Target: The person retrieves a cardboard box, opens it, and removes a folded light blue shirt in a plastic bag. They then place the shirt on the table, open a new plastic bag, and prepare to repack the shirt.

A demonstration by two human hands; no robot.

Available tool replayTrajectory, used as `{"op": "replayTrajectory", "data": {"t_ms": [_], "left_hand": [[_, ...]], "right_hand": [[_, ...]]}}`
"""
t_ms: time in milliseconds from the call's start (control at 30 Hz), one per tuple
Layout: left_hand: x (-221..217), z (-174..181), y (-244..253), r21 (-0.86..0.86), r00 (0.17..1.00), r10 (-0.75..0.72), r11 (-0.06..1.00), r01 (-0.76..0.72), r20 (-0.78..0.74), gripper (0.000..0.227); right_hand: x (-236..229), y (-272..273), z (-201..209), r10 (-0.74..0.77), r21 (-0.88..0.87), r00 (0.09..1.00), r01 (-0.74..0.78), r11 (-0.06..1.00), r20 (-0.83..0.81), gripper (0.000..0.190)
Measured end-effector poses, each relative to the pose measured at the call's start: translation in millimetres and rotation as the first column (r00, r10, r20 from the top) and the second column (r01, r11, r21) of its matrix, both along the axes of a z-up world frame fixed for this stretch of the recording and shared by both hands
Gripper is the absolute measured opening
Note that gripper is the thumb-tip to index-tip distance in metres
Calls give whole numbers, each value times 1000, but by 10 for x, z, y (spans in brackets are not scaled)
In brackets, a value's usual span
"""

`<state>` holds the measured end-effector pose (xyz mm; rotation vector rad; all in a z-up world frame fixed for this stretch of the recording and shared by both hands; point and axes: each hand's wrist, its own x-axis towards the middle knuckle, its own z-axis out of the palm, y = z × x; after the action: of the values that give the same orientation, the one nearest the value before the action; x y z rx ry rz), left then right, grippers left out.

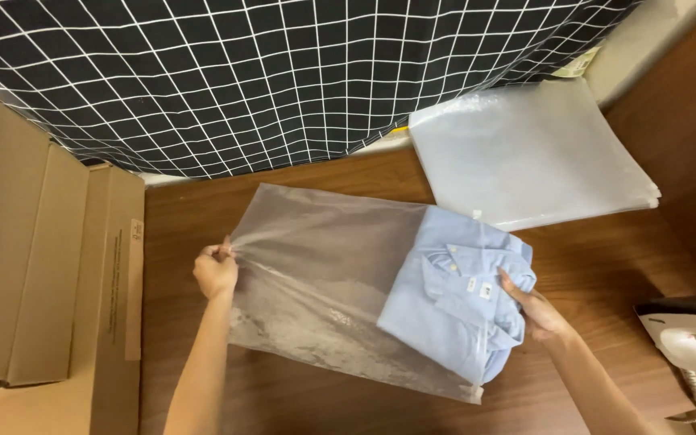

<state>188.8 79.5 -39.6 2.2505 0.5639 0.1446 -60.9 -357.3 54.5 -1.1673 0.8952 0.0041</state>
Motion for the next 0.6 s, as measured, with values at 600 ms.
{"op": "replayTrajectory", "data": {"t_ms": [600], "left_hand": [[184,-326,-572,69,993,45,996,-53,113,23]], "right_hand": [[-477,-290,200,-172,-31,985,173,984,18,62]]}}
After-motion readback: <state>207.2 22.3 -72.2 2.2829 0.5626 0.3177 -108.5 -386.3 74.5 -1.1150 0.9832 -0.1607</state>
